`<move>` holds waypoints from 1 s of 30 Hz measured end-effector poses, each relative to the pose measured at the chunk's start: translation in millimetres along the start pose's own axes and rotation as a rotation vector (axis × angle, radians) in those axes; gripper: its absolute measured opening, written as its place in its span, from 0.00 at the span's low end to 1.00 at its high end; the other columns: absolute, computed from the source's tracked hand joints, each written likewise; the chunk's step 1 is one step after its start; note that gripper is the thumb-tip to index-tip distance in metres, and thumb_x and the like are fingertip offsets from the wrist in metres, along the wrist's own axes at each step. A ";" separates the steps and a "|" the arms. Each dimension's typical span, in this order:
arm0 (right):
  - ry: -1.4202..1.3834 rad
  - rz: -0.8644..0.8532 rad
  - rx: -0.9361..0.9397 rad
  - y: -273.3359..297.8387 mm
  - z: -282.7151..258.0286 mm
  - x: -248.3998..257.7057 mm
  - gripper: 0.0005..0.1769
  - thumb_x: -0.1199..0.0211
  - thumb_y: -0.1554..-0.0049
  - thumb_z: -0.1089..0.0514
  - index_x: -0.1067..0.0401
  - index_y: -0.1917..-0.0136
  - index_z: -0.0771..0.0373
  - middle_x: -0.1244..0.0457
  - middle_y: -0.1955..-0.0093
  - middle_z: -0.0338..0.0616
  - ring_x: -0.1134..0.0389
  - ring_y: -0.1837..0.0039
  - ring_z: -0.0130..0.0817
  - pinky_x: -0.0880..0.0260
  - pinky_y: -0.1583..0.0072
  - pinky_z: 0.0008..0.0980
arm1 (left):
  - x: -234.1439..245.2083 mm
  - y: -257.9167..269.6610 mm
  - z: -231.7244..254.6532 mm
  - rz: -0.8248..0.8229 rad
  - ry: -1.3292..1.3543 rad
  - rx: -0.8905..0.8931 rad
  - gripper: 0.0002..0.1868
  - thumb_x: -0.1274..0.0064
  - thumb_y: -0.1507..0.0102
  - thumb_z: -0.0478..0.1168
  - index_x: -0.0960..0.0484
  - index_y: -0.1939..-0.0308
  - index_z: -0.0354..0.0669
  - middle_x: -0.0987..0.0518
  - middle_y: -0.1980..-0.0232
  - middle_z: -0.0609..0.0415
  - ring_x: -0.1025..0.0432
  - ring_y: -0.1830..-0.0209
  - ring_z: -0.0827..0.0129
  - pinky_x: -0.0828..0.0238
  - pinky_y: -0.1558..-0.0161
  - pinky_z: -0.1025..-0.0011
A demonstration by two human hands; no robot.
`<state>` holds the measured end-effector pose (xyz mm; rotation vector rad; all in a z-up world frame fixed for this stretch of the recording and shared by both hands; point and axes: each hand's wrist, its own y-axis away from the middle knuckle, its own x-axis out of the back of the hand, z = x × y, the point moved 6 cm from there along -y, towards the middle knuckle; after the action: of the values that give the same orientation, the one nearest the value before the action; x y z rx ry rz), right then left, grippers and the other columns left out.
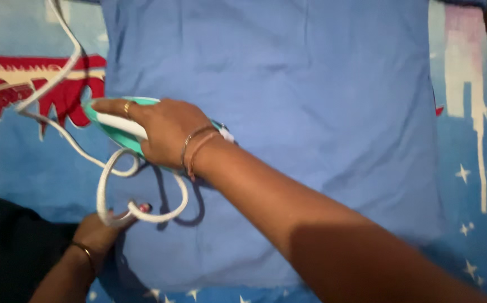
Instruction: The person irons a light blue shirt laid flat on a bed. They use a teal and white electric iron, moving it back and forth across the shirt's surface while occasionally adjusting the fabric with the other hand. The person irons different sections of the shirt, including the body and sleeves.
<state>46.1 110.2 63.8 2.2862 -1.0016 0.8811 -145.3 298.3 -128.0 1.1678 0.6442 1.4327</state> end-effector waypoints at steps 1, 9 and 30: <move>-0.007 0.012 -0.028 -2.5 0.7 2.7 0.35 0.41 0.43 0.54 0.42 0.26 0.26 0.28 0.45 0.39 0.25 0.50 0.46 0.26 0.47 0.43 | 3.4 -2.0 7.7 0.042 -0.041 -0.075 0.40 0.22 0.49 0.55 0.22 0.60 0.16 0.28 0.68 0.47 0.37 0.71 0.62 0.37 0.71 0.59; 0.019 -0.035 -0.283 42.6 4.2 3.8 0.43 0.41 0.49 0.59 0.44 0.24 0.27 0.27 0.51 0.43 0.26 0.53 0.49 0.26 0.50 0.45 | -0.6 12.5 16.9 0.008 -0.044 0.183 0.33 0.28 0.52 0.61 0.17 0.72 0.30 0.29 0.74 0.49 0.40 0.75 0.62 0.43 0.70 0.60; 0.028 -0.020 -0.096 -35.7 -17.8 -24.5 0.41 0.39 0.52 0.61 0.42 0.25 0.60 0.28 0.60 0.51 0.25 0.55 0.48 0.26 0.52 0.47 | 5.6 -29.4 11.0 -0.016 -0.251 0.007 0.29 0.40 0.41 0.61 0.17 0.43 0.51 0.13 0.50 0.45 0.21 0.50 0.61 0.26 0.43 0.67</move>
<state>54.5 154.7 52.0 2.1943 -0.9858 0.8356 -122.7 307.9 -148.3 1.3188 0.4823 1.2454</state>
